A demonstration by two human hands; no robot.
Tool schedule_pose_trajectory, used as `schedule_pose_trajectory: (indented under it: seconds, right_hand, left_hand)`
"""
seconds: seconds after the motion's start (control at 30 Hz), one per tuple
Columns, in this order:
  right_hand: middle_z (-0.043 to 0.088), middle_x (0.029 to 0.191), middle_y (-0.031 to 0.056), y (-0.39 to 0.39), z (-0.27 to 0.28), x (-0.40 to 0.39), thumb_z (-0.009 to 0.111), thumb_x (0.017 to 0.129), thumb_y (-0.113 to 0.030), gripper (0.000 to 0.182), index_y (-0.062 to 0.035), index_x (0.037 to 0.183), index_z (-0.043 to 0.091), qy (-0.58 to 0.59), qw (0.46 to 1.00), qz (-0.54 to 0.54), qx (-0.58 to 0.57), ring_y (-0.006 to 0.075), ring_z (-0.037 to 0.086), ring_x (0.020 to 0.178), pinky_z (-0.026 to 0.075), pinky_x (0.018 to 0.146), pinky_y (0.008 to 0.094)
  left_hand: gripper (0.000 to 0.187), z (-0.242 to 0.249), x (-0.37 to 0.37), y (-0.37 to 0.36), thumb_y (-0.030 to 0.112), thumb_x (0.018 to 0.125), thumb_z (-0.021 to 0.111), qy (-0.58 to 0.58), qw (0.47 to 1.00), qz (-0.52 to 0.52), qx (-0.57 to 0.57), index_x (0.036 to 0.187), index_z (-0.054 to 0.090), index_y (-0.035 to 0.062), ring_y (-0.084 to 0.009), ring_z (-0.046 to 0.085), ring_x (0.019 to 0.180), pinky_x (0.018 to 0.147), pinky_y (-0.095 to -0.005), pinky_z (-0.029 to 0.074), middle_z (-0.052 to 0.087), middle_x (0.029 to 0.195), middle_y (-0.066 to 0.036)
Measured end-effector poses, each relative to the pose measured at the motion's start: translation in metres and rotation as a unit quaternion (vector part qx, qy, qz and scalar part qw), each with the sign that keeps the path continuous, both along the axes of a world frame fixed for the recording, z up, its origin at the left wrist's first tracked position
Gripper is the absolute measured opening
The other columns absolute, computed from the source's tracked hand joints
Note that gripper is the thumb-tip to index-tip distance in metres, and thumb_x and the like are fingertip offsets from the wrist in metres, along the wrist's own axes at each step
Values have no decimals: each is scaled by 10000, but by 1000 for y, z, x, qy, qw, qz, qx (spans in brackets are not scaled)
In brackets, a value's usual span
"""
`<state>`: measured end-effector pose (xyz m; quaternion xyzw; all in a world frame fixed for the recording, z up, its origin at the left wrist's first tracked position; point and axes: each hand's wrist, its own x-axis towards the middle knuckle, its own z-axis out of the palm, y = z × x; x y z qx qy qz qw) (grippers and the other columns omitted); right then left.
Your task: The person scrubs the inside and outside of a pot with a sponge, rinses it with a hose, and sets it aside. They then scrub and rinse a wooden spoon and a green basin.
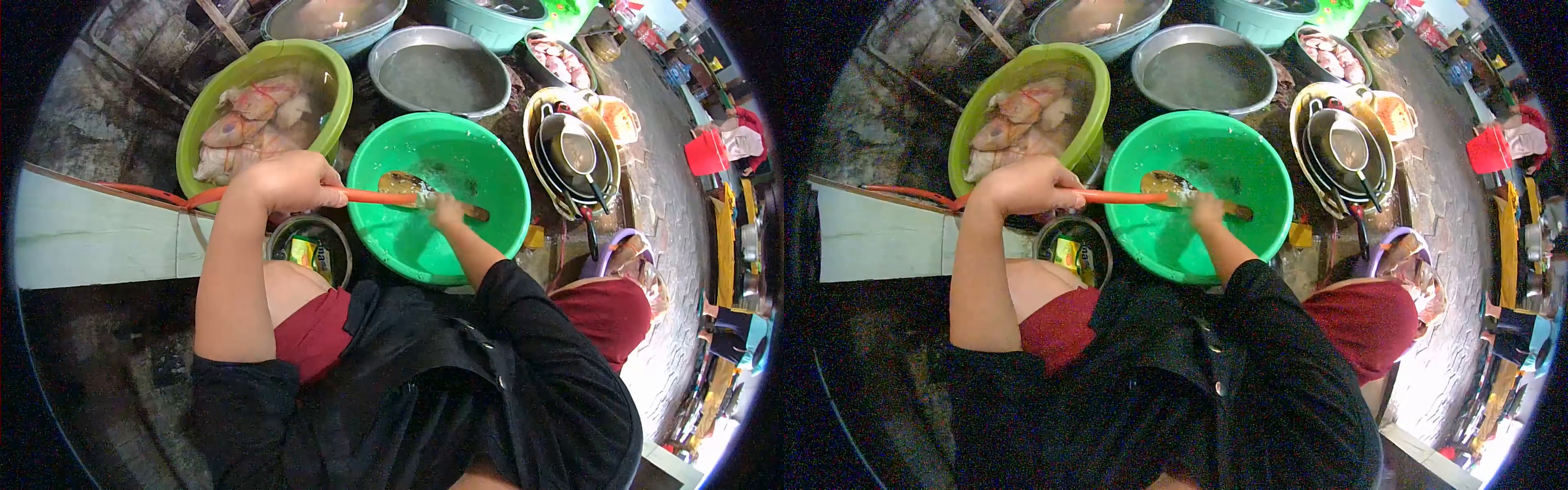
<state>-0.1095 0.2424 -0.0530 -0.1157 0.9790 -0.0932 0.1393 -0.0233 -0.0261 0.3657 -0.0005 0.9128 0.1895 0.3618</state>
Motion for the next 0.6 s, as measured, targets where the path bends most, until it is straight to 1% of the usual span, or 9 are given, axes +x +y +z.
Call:
schedule_pose_trajectory:
  seconds: [0.1,0.2,0.27,0.3,0.33,0.4,0.43,0.5,0.6]
  right_hand:
    - [522,1207,99,31,10,17,675,713,-268,629,-156,1286,440,58,996,-47,48,335,481,1142,339,980,526]
    - [506,1208,122,31,34,19,667,718,-252,673,-154,1321,385,-39,996,-6,76,354,464,1153,280,1004,574]
    - [474,1237,146,20,29,21,622,762,-209,626,-132,1329,369,-95,991,46,77,349,461,1161,311,1008,533]
    - [425,1308,170,14,26,21,534,822,-130,584,-110,1366,322,-138,990,41,-2,343,462,1161,364,994,465]
    - [425,1308,170,10,10,23,534,822,-130,584,-110,1366,322,-139,989,40,-4,343,462,1161,364,994,465]
    - [359,1388,182,0,-8,33,446,859,-63,566,-81,1398,276,51,992,114,-35,333,512,1104,428,943,414]
    - [359,1388,182,-2,-10,32,446,859,-63,566,-81,1398,276,51,992,110,-37,333,512,1104,428,943,414]
    - [280,1445,190,-2,-6,30,414,874,-64,585,-137,1429,242,36,982,168,77,340,542,1074,459,905,426]
    - [254,1457,195,-3,27,20,419,872,-65,634,-225,1447,206,-87,977,179,71,364,553,1063,469,890,442]
  left_hand:
    - [295,-2,-5,-4,304,837,628,20,999,-37,13,1032,679,89,-160,608,611,602,-321,480,657,705,-84]
    - [291,-7,-10,0,306,847,616,44,995,-69,49,1017,678,78,-155,604,602,579,-324,474,653,701,-80]
    - [293,-17,-16,-1,303,852,612,73,991,-104,48,1020,676,72,-146,594,587,560,-325,469,651,707,-75]
    - [293,-16,-19,1,303,852,612,71,991,-105,46,1020,676,72,-146,594,587,560,-325,469,651,707,-75]
    - [297,-13,-22,4,306,852,612,46,995,-74,41,1031,674,76,-144,589,580,562,-324,470,651,712,-73]
    - [302,-9,-26,7,308,852,613,21,998,-46,33,1042,672,80,-142,584,574,563,-323,470,652,718,-70]
    - [300,-8,-28,8,301,853,613,21,998,-52,32,1046,671,79,-136,579,570,561,-316,472,650,714,-63]
    - [298,-9,-30,9,294,854,613,20,997,-64,30,1051,670,78,-131,574,565,560,-309,473,649,710,-57]
    - [289,-13,-32,10,280,857,610,10,997,-55,49,1050,670,74,-127,570,567,561,-305,472,647,698,-51]
